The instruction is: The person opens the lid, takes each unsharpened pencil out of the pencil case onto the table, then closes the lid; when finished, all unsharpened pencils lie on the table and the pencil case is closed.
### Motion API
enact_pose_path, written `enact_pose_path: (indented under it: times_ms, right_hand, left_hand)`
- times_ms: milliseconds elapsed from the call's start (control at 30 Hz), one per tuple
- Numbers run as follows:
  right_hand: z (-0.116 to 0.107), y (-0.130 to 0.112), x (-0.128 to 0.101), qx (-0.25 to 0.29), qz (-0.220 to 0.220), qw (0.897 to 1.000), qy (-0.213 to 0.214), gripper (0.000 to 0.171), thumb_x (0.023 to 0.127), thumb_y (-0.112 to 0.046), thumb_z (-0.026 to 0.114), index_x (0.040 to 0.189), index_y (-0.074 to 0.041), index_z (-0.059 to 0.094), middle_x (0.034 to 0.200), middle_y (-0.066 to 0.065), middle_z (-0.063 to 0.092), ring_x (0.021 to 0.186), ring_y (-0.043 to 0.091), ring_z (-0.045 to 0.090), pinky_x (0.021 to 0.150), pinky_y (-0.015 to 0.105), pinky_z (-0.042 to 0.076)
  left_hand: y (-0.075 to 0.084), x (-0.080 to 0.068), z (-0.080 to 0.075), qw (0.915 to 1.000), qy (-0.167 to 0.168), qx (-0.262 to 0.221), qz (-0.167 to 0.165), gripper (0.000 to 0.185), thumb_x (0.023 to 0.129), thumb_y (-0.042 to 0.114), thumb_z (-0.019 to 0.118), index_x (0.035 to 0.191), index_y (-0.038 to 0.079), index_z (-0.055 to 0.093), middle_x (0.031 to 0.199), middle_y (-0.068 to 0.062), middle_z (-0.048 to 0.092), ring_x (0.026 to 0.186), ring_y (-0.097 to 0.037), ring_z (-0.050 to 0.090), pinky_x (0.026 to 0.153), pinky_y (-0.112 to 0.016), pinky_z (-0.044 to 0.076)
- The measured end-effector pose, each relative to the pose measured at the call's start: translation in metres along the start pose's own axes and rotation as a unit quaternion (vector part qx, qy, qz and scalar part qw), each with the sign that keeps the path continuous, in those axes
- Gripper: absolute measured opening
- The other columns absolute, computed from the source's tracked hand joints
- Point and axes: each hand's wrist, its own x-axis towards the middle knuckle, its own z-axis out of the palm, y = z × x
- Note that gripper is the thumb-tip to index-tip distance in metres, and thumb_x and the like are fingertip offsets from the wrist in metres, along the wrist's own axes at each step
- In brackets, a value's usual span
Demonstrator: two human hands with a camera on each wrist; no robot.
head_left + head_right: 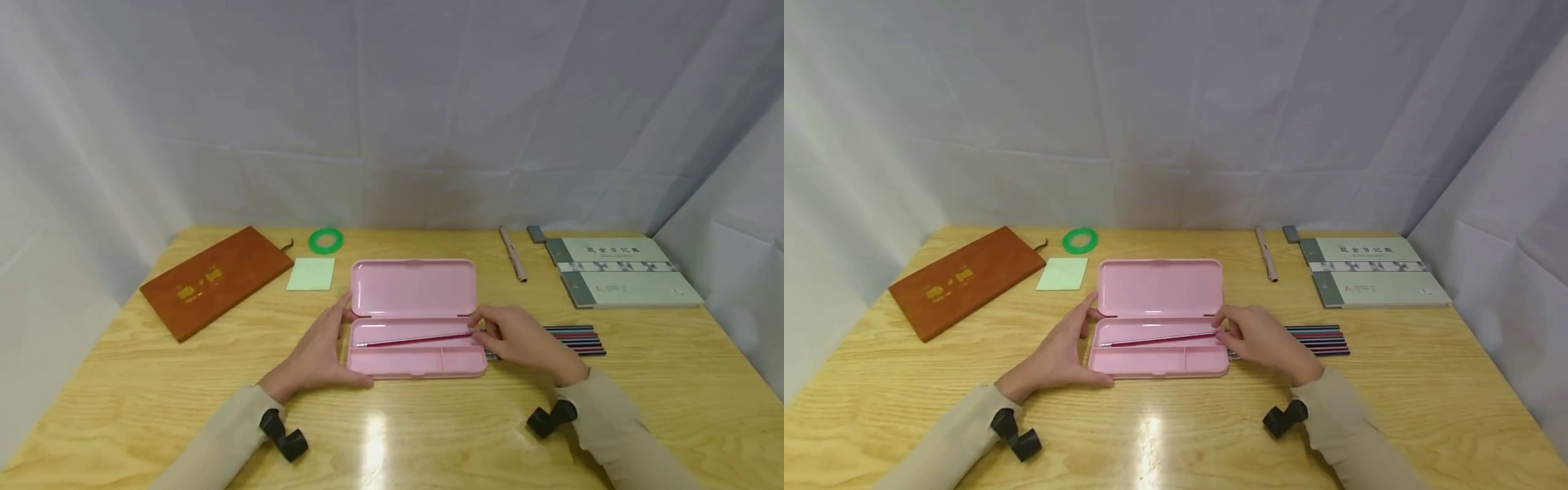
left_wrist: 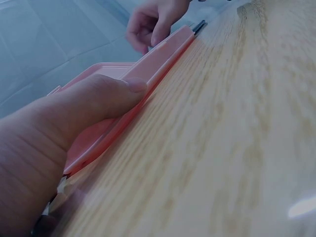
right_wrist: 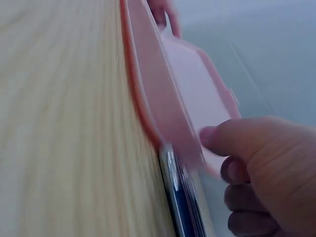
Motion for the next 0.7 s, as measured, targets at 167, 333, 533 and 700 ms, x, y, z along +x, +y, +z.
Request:
enact_pose_path:
  times_ms: [167,333,533,700]
  right_hand:
    - [0.011,-0.013,0.026,-0.035,-0.007,0.999,-0.032,0.008,0.088,-0.017,0.070,0.096,-0.015,0.071,0.076,-0.009,0.065,0.062,0.000,0.046,0.059,0.019,0.040]
    - [0.022,-0.024,0.043,-0.084,-0.026,0.996,-0.029,0.007,0.087,-0.019,0.071,0.090,-0.014,0.074,0.076,-0.007,0.068,0.063,0.001,0.049,0.060,0.020,0.042]
    - [0.026,-0.030,0.048,-0.098,-0.038,0.994,-0.005,0.005,0.088,-0.018,0.069,0.088,-0.013,0.069,0.070,-0.008,0.061,0.058,0.002,0.044,0.056,0.019,0.038]
    - [0.015,-0.029,0.023,-0.087,-0.005,0.996,0.011,0.007,0.090,-0.020,0.067,0.093,-0.014,0.065,0.061,-0.012,0.047,0.053,0.000,0.036,0.050,0.018,0.033]
  left_hand:
    - [0.000,0.000,-0.002,1.0000,-0.001,0.004,0.006,0.141,0.048,0.053,0.091,0.156,0.016,0.008,0.124,-0.002,0.053,0.107,-0.015,0.049,0.089,-0.037,0.046]
    - [-0.001,0.000,-0.005,0.9999,0.002,0.010,0.009,0.141,0.047,0.054,0.091,0.156,0.017,0.010,0.122,-0.002,0.053,0.105,-0.015,0.049,0.087,-0.036,0.046]
    - [-0.004,0.000,-0.008,0.9999,0.007,0.008,0.004,0.142,0.045,0.053,0.092,0.155,0.018,0.010,0.121,0.000,0.053,0.104,-0.014,0.049,0.088,-0.036,0.046]
    - [-0.002,0.001,-0.002,1.0000,-0.001,0.002,-0.002,0.141,0.046,0.054,0.091,0.156,0.019,0.009,0.122,0.001,0.052,0.106,-0.014,0.048,0.090,-0.037,0.045]
